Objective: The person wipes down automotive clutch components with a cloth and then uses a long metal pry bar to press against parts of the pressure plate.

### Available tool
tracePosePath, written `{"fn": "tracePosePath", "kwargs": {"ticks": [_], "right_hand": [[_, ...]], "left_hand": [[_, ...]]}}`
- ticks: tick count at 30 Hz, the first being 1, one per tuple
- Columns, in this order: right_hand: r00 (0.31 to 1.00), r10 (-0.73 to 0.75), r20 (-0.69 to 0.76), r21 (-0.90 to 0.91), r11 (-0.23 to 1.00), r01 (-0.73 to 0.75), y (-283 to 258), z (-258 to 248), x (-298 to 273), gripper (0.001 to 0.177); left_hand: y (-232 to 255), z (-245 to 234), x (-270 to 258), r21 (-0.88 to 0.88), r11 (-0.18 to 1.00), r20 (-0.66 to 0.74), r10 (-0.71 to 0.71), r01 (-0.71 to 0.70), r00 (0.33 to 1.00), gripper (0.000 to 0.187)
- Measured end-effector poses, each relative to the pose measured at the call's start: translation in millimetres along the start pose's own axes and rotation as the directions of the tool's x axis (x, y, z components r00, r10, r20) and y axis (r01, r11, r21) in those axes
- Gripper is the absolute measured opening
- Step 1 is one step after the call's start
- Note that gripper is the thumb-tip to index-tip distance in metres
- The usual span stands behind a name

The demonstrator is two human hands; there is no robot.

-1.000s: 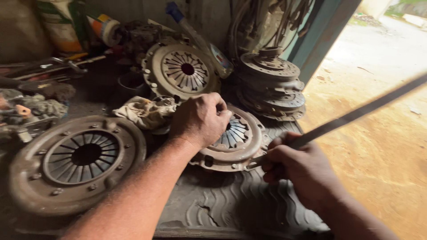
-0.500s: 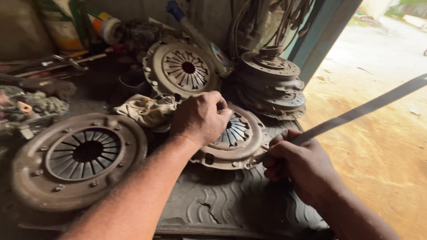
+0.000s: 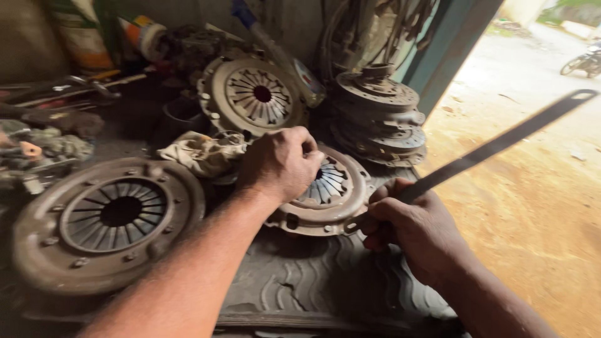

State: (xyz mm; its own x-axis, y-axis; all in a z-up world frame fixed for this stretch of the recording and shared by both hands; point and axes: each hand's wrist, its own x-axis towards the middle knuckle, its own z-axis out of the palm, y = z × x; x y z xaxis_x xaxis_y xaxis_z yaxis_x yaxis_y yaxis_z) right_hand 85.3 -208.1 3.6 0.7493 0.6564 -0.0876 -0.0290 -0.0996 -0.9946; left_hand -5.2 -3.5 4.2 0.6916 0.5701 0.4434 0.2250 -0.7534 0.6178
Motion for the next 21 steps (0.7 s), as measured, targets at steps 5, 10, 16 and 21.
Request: {"fn": "tracePosePath", "kwargs": {"ticks": [5,10,16,21], "right_hand": [[0.96,-0.042,0.276,0.212,0.977,-0.018,4,-16,-4,0.012],[0.979,-0.174,0.104,0.082,0.983,0.166,8,-22,-2,0.02],[0.962,-0.219,0.161,-0.034,0.973,0.228,14,-31,0,0.026],[0.97,-0.23,0.08,-0.476,0.846,0.24,14,-35,-4,0.023]], "left_hand": [[1,2,2,-0.025,0.999,0.024,-0.037,0.038,0.999,0.021],[-2,4,3,-0.02,1.0,-0.001,-0.017,0.017,1.0,0.019],[2,-1,3,-0.024,0.998,0.037,-0.051,0.052,0.998,0.02],[7,-5,2,0.011,0.993,0.122,-0.119,0.119,0.985,0.023]]}}
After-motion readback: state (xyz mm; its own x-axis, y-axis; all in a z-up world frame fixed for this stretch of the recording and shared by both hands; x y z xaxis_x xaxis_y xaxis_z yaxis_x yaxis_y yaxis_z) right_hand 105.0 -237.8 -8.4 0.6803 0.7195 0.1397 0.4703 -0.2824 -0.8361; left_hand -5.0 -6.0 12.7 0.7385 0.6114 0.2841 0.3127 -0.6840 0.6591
